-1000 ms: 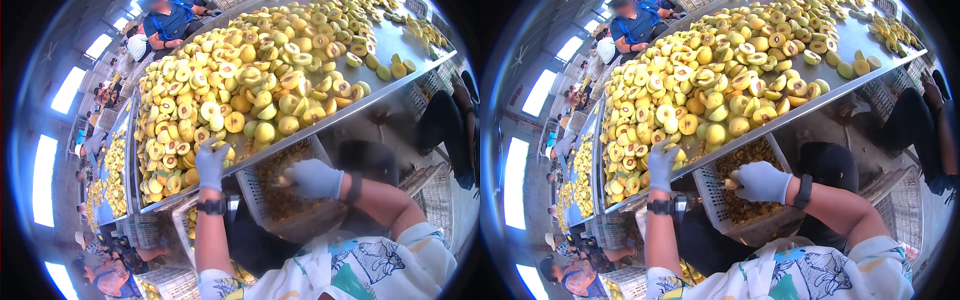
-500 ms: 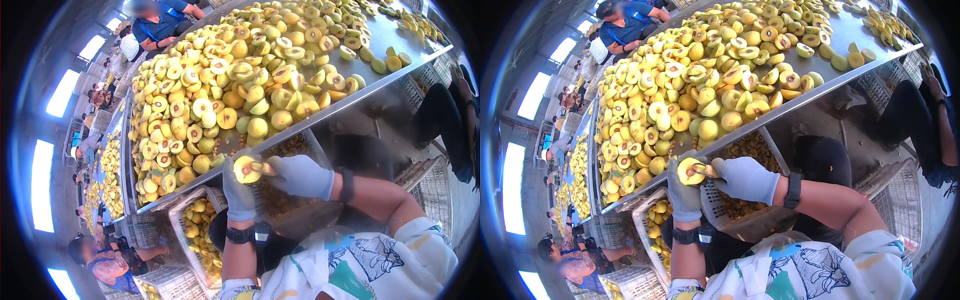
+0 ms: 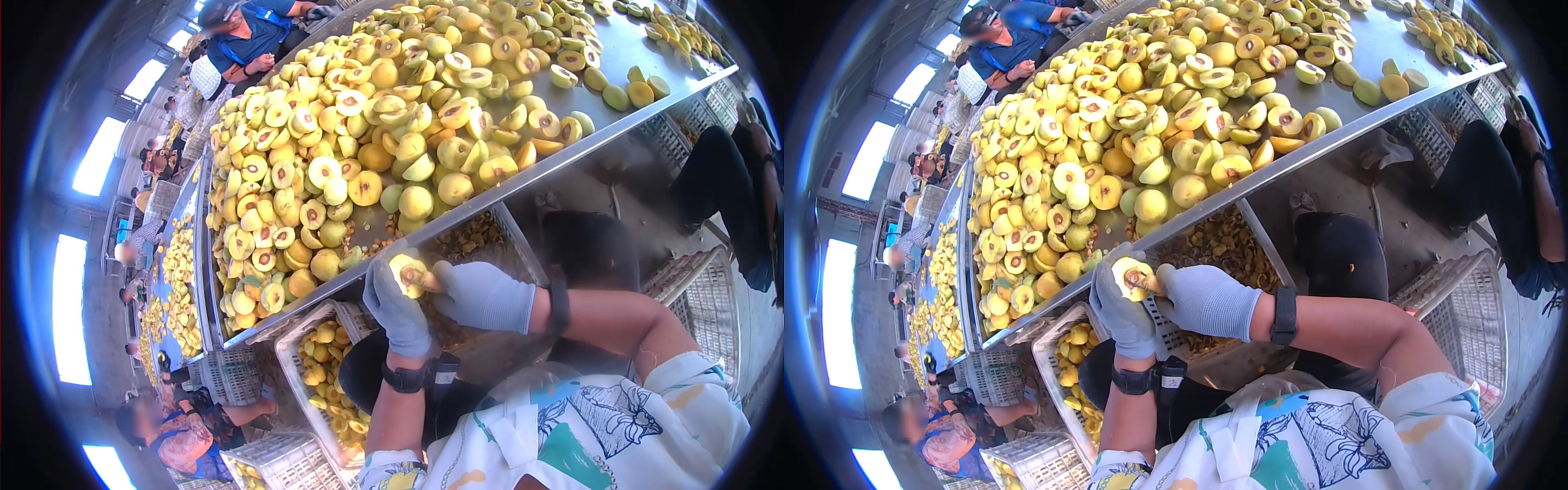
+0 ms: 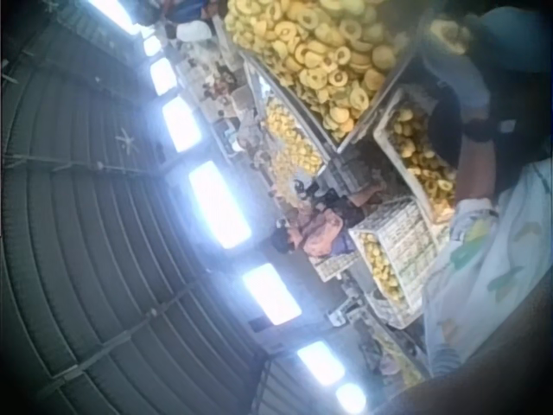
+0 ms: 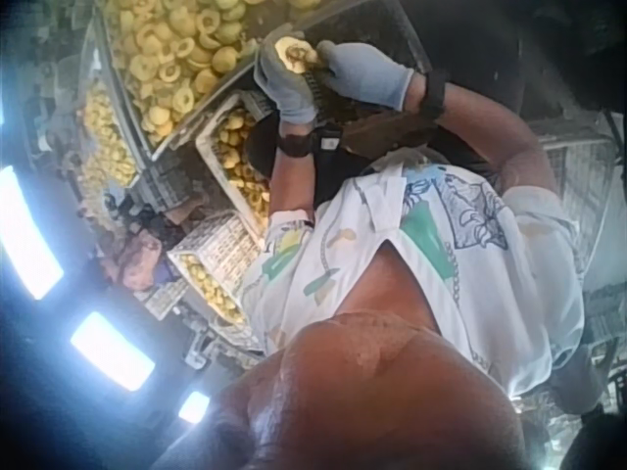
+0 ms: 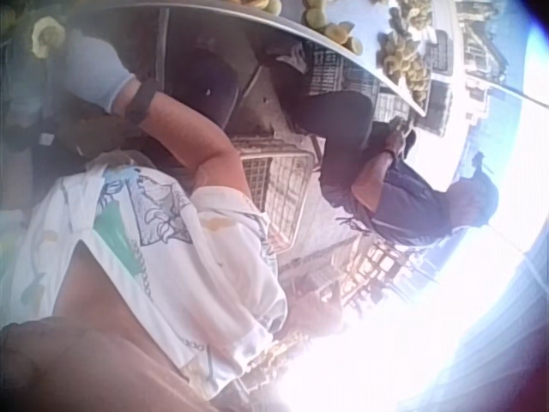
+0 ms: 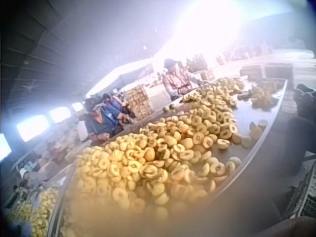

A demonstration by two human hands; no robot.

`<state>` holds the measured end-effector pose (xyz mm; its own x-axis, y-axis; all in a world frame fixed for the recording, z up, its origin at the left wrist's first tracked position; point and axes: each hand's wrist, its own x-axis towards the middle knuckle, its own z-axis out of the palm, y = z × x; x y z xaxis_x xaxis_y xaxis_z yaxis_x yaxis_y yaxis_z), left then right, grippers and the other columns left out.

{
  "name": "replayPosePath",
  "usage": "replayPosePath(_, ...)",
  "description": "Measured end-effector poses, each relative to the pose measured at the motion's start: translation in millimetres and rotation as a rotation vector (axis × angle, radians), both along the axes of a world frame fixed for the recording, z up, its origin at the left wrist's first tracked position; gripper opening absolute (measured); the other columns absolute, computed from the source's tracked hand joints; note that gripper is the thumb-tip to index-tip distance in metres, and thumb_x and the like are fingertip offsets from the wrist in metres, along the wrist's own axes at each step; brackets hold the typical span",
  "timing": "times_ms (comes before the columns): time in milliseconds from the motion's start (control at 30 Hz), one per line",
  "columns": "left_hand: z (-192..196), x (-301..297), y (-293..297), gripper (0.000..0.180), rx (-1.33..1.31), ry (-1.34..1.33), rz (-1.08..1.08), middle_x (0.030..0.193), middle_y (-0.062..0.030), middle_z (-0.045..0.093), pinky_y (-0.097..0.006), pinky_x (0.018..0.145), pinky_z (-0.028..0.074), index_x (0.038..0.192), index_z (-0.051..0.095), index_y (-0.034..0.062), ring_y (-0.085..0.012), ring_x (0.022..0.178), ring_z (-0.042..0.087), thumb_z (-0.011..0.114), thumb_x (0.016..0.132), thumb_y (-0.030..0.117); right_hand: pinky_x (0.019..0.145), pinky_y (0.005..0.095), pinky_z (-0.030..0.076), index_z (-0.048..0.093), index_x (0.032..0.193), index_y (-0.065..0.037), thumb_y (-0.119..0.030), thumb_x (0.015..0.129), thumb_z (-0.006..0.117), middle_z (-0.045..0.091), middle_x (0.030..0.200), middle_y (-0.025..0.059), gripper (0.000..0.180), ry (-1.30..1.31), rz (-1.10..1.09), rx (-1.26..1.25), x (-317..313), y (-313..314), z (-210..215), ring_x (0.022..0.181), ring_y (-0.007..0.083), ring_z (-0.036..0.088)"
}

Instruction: The person uses a specialized tool to remove the pits from apricots and then places the pitted fruit into a basket.

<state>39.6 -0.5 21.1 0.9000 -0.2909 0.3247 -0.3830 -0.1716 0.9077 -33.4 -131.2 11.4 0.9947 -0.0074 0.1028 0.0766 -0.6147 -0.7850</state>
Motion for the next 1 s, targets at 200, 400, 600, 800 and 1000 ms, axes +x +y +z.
replayPosePath(200,-7,16,13,0.036,0.248,-0.211,-0.089,0.094,-0.0111,0.069,-0.034,0.088,0.050,0.111,0.062,-0.0027,-0.0208,0.088,0.065,0.034,0.103,0.019,0.048,0.0346,0.051,0.054,0.098,0.003,-0.024,0.091,0.059,0.060,0.066,0.0101,0.028,0.290,0.166,0.653,6,-11,7,0.052,0.0211,0.061)
replayPosePath(400,20,-1,-16,0.042,-0.309,0.397,0.070,0.094,-0.0155,0.068,-0.032,0.084,0.052,0.113,0.059,-0.0023,-0.0228,0.084,0.066,0.034,0.105,0.030,0.040,0.0286,0.046,0.056,0.101,0.000,-0.025,0.091,0.059,0.054,0.066,0.0033,0.027,0.648,0.148,0.931,6,-20,27,0.049,0.0128,0.056)
replayPosePath(600,-2,3,-20,0.047,-0.373,0.561,0.084,0.085,-0.0144,0.068,-0.032,0.064,0.055,0.102,0.061,-0.0019,-0.0224,0.068,0.066,0.038,0.103,0.040,0.040,0.0270,0.046,0.057,0.096,-0.005,-0.028,0.090,0.058,0.050,0.064,0.0008,0.024,0.223,0.111,0.676,8,-6,0,0.047,0.0110,0.050)
replayPosePath(800,-9,19,-6,0.045,-0.245,0.550,-0.155,0.082,-0.0130,0.068,-0.030,0.062,0.055,0.095,0.062,-0.0003,-0.0209,0.066,0.065,0.040,0.103,0.038,0.036,0.0259,0.040,0.055,0.080,-0.007,-0.030,0.086,0.062,0.047,0.059,-0.0017,0.025,0.718,0.290,0.962,5,-20,12,0.043,0.0093,0.046)
replayPosePath(1000,10,20,4,0.044,-0.266,0.531,0.060,0.086,-0.0128,0.069,-0.029,0.064,0.056,0.102,0.061,-0.0011,-0.0198,0.069,0.066,0.037,0.105,0.036,0.051,0.0357,0.050,0.064,0.083,-0.002,-0.024,0.085,0.061,0.063,0.069,0.0087,0.022,0.515,0.415,0.348,-1,-30,-13,0.057,0.0226,0.062)
